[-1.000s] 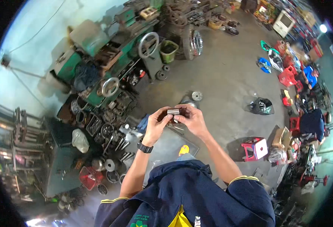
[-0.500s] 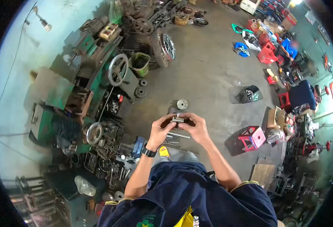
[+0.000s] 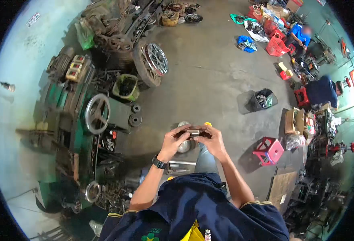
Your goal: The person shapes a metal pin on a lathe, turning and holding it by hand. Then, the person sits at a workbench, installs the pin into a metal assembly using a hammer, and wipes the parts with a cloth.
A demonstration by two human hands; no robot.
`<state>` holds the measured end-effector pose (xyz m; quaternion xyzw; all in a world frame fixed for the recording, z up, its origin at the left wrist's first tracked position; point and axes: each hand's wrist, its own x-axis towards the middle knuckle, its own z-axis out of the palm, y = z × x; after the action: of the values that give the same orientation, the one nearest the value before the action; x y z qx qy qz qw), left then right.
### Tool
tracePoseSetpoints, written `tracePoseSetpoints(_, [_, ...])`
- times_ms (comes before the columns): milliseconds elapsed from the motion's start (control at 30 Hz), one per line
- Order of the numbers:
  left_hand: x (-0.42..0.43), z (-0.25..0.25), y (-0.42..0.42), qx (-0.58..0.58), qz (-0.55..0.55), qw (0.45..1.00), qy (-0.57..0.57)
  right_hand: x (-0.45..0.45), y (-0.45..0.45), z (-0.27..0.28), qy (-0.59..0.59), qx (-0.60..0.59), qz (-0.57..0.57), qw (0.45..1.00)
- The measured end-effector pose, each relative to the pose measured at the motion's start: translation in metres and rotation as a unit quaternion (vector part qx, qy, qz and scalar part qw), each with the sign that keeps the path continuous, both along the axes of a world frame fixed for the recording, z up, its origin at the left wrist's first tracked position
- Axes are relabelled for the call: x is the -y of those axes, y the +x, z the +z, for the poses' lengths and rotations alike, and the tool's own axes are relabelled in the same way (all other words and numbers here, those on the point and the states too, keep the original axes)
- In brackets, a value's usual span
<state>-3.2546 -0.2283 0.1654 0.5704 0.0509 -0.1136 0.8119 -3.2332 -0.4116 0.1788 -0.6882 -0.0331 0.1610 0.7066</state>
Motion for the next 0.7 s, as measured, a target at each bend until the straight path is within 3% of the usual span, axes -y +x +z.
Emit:
tracePoseSetpoints(33, [0.009, -0.007, 0.034, 0.013, -0.003, 0.998, 0.054, 0.008, 0.034, -0.007, -0.016, 0.023, -0.006, 1.0])
tracePoseSetpoints(100, [0.03, -0.005, 0.106, -0.023, -0.009, 0.999, 0.031, 0.027, 0.101, -0.014, -0.056, 0.049, -0.006, 0.997])
tracePoseSetpoints(233, [0.075, 0.015, 0.239, -0.033, 0.012, 0.999, -0.038, 0.065, 0.238, 0.014, -0.002, 0.021, -0.014, 1.0])
tracePoseSetpoints(300, [0.086, 0.023, 0.299, 0.008, 0.031, 0.999, 0.031, 0.077, 0.304, 0.025, -0.001, 0.021, 0.005, 1.0])
tracePoseSetpoints(533, [0.062, 0.031, 0.471, 0.048, 0.077, 0.991, 0.096, 0.052, 0.496, 0.03, -0.015, 0.037, 0.064, 0.997])
tracePoseSetpoints(700, [0.02, 0.005, 0.621, 0.03, 0.073, 0.995, 0.064, 0.015, 0.645, 0.013, -0.034, 0.049, 0.087, 0.994])
